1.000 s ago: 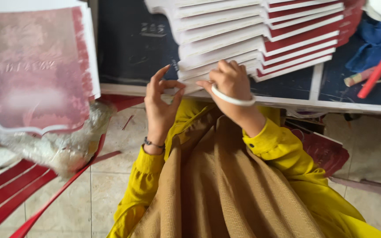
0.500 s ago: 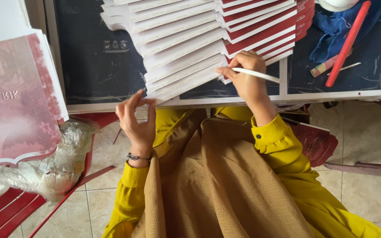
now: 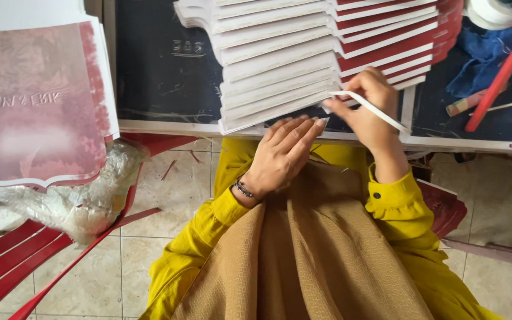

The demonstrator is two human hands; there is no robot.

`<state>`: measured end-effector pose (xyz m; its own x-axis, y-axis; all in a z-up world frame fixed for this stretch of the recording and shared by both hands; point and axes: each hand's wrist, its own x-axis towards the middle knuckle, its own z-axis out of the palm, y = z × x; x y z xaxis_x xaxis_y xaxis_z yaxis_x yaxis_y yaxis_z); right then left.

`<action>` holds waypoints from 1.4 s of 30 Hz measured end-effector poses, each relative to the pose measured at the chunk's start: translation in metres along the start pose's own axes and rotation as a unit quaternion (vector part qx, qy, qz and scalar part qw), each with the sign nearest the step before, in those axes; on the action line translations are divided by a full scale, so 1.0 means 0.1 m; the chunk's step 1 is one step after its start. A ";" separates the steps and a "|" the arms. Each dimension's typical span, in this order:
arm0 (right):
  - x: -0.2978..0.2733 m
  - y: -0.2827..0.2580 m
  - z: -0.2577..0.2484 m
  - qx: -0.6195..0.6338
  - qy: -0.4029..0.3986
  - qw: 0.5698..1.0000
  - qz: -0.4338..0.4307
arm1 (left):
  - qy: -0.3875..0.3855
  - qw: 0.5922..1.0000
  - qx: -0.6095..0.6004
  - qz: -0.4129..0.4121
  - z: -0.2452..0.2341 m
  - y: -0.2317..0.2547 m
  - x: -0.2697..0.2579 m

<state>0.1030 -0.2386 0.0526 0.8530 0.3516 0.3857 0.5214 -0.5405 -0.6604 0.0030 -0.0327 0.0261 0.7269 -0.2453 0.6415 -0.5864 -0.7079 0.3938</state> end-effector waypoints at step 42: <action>0.12 -0.84 1.12 0.183 -0.146 0.972 0.018 | 0.070 0.916 -0.175 -0.355 -1.08 -0.65 -0.33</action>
<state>0.0674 -0.1032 0.0402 0.7995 0.5682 0.1949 0.4027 -0.2661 -0.8758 -0.0215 0.0932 0.0509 0.9309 0.2980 0.2110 -0.0809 -0.3952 0.9150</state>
